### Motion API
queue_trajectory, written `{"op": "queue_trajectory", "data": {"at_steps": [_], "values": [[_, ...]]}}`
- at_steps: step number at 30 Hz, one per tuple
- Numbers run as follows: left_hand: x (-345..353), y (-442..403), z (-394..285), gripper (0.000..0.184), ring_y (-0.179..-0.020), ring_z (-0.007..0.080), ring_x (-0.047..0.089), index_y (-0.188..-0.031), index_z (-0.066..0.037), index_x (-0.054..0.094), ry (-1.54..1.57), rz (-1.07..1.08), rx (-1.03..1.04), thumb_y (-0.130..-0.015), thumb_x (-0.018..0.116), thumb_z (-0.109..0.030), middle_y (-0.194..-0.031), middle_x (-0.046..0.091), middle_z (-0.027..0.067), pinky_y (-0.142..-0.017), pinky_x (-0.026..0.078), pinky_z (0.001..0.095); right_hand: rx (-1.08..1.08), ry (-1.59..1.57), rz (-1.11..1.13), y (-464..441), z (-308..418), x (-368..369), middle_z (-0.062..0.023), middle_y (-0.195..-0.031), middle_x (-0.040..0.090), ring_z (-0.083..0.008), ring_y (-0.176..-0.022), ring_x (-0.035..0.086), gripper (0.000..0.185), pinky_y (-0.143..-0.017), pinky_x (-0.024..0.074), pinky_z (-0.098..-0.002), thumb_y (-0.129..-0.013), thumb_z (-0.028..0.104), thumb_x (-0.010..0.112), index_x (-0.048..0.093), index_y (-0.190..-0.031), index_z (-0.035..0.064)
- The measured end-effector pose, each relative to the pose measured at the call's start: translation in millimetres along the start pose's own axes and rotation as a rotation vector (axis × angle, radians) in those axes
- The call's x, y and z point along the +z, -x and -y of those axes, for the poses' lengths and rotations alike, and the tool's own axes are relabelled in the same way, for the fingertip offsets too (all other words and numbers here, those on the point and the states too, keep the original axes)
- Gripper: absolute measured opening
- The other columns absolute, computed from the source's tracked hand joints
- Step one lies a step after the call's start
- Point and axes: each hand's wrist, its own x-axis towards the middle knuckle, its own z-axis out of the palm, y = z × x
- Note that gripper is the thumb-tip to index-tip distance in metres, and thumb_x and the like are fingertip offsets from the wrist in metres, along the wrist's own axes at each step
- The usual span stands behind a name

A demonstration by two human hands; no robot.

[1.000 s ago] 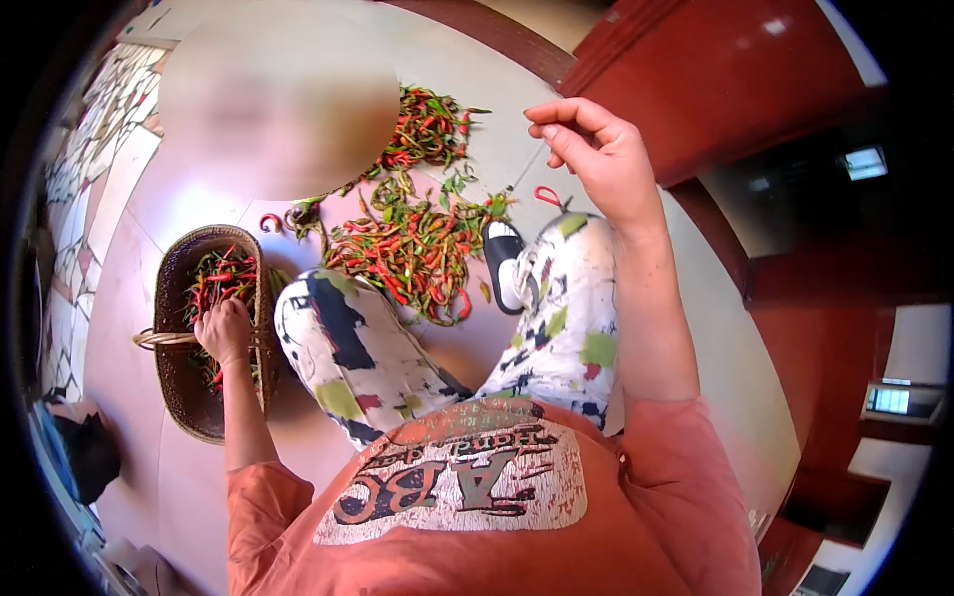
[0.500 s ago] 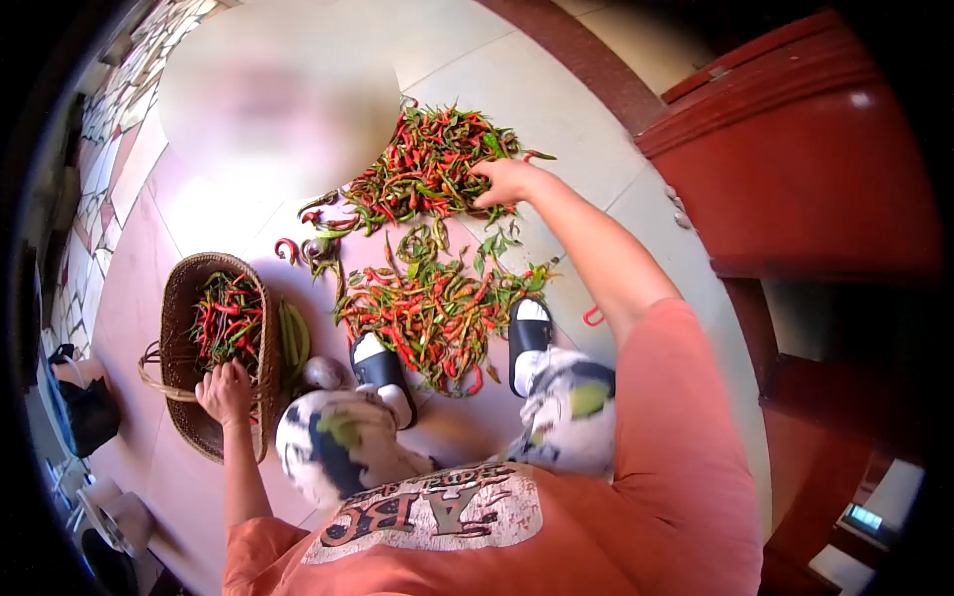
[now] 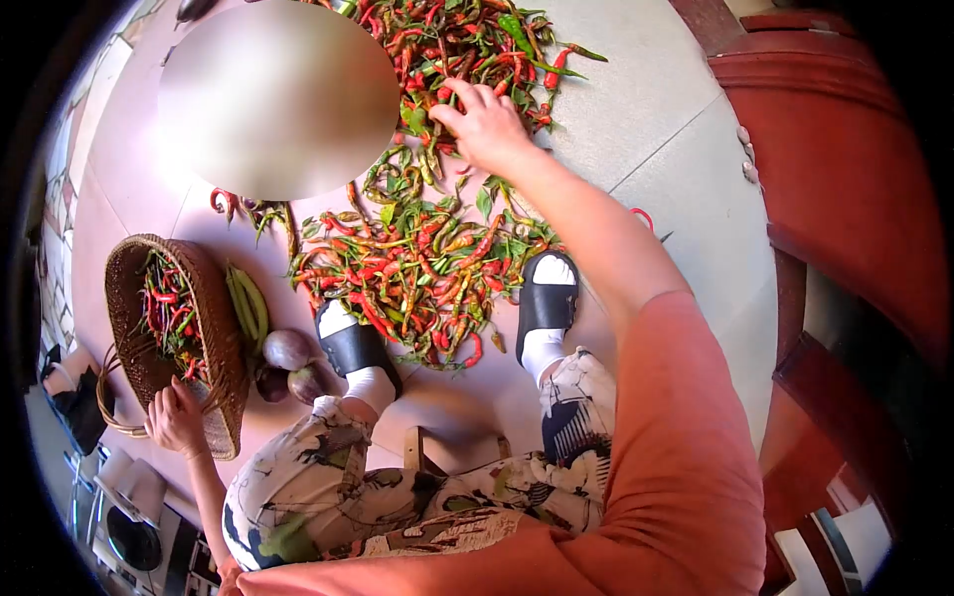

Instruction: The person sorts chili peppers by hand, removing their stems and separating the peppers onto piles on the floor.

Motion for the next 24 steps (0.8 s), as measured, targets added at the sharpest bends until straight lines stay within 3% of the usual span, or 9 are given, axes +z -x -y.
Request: {"op": "queue_trajectory", "data": {"at_steps": [6, 12, 13, 14, 17, 18, 20, 22, 24], "values": [[-4.6, -2.0, -2.7, 0.029, -0.06, 0.0184, 0.051, -0.06, -0.014, 0.052, 0.027, -0.01, 0.004, -0.086, 0.056, -0.027, -0.062, 0.053, -0.0009, -0.057, 0.035, 0.0332, 0.058, -0.038, -0.083, -0.1, -41.1, -9.1, -0.0058, -0.135, 0.037, -0.0287, -0.115, 0.045, 0.042, -0.091, 0.0417, -0.0469, -0.075, 0.014, 0.061, 0.05, -0.114, 0.0235], [-2.0, -1.8, 0.0, 0.019, -0.07, 0.0183, 0.057, -0.069, -0.013, 0.06, -0.006, 0.122, -0.033, -0.085, 0.059, -0.024, -0.073, 0.061, -0.0002, -0.063, 0.04, 0.0319, -0.006, 0.061, 0.074, 36.9, -36.5, -13.5, -0.0037, -0.138, 0.036, -0.0278, -0.123, 0.039, 0.043, -0.095, 0.0345, -0.0473, -0.072, 0.02, 0.067, 0.054, -0.112, 0.0234], [-7.1, -12.2, -6.6, 0.012, -0.076, 0.0199, 0.058, -0.076, -0.011, 0.062, 0.133, 0.001, -0.029, -0.084, 0.06, -0.02, -0.08, 0.062, 0.0019, -0.067, 0.042, 0.0329, 0.033, 0.127, -0.084, 38.6, -25.8, -23.4, -0.0026, -0.132, 0.042, -0.0255, -0.12, 0.042, 0.038, -0.095, 0.0333, -0.0453, -0.072, 0.023, 0.067, 0.057, -0.109, 0.0222], [-12.8, -22.7, -15.6, 0.007, -0.082, 0.0215, 0.059, -0.083, -0.01, 0.064, 0.271, -0.117, -0.03, -0.083, 0.061, -0.017, -0.087, 0.064, 0.004, -0.071, 0.044, 0.0338, 0.034, 0.129, -0.073, 39.8, -14.7, -35.1, -0.0026, -0.132, 0.042, -0.0255, -0.12, 0.042, 0.038, -0.095, 0.0333, -0.0453, -0.072, 0.023, 0.067, 0.057, -0.109, 0.0222], [-29.2, -74.0, -83.2, 0.017, -0.092, 0.0276, 0.058, -0.094, -0.006, 0.063, 0.733, -0.049, 0.136, -0.078, 0.064, -0.004, -0.098, 0.062, 0.0103, -0.081, 0.045, 0.0368, -0.072, -0.091, -0.05, 42.0, 12.6, -41.0, -0.0029, -0.105, 0.058, -0.0215, -0.1, 0.053, 0.023, -0.087, 0.041, -0.0369, -0.076, 0.023, 0.064, 0.062, -0.099, 0.0188], [-35.7, -93.8, -114.5, 0.021, -0.093, 0.0293, 0.058, -0.095, -0.004, 0.062, 0.917, 0.03, 0.161, -0.075, 0.064, 0.0, -0.099, 0.061, 0.0116, -0.083, 0.045, 0.0374, 0.017, -0.249, 0.146, 44.9, 17.3, -23.9, -0.0075, -0.097, 0.059, -0.0248, -0.092, 0.058, 0.025, -0.08, 0.0461, -0.0369, -0.078, 0.022, 0.061, 0.062, -0.101, 0.0137], [-36.9, -124.6, -166.1, 0.024, -0.093, 0.0312, 0.057, -0.098, -0.005, 0.06, 1.159, 0.266, 0.384, -0.075, 0.062, -0.001, -0.104, 0.057, 0.0129, -0.08, 0.047, 0.0379, 0.203, -0.302, 0.162, 45.8, 28.8, 2.5, -0.0121, -0.095, 0.059, -0.0305, -0.087, 0.059, 0.028, -0.077, 0.0481, -0.0417, -0.079, 0.022, 0.06, 0.061, -0.104, 0.0084], [-20.0, -140.6, -210.2, 0.024, -0.09, 0.0294, 0.059, -0.097, -0.005, 0.059, 1.13, 0.424, 0.761, -0.074, 0.064, -0.007, -0.101, 0.056, 0.0119, -0.078, 0.048, 0.039, 0.261, -0.336, 0.067, 43.4, 32.6, 20.4, -0.0135, -0.096, 0.057, -0.0336, -0.085, 0.059, 0.031, -0.077, 0.0484, -0.0429, -0.078, 0.02, 0.062, 0.059, -0.105, 0.0064], [-12.0, -151.4, -238.4, 0.019, -0.078, 0.0243, 0.059, -0.09, -0.009, 0.059, 0.781, 0.303, 1.146, -0.075, 0.061, -0.018, -0.086, 0.057, 0.0073, -0.069, 0.049, 0.0352, 0.443, -0.352, -0.051, 37.7, 40.6, 24.5, -0.014, -0.1, 0.054, -0.0332, -0.083, 0.06, 0.035, -0.073, 0.0498, -0.0415, -0.076, 0.02, 0.065, 0.057, -0.108, 0.0076]]}}
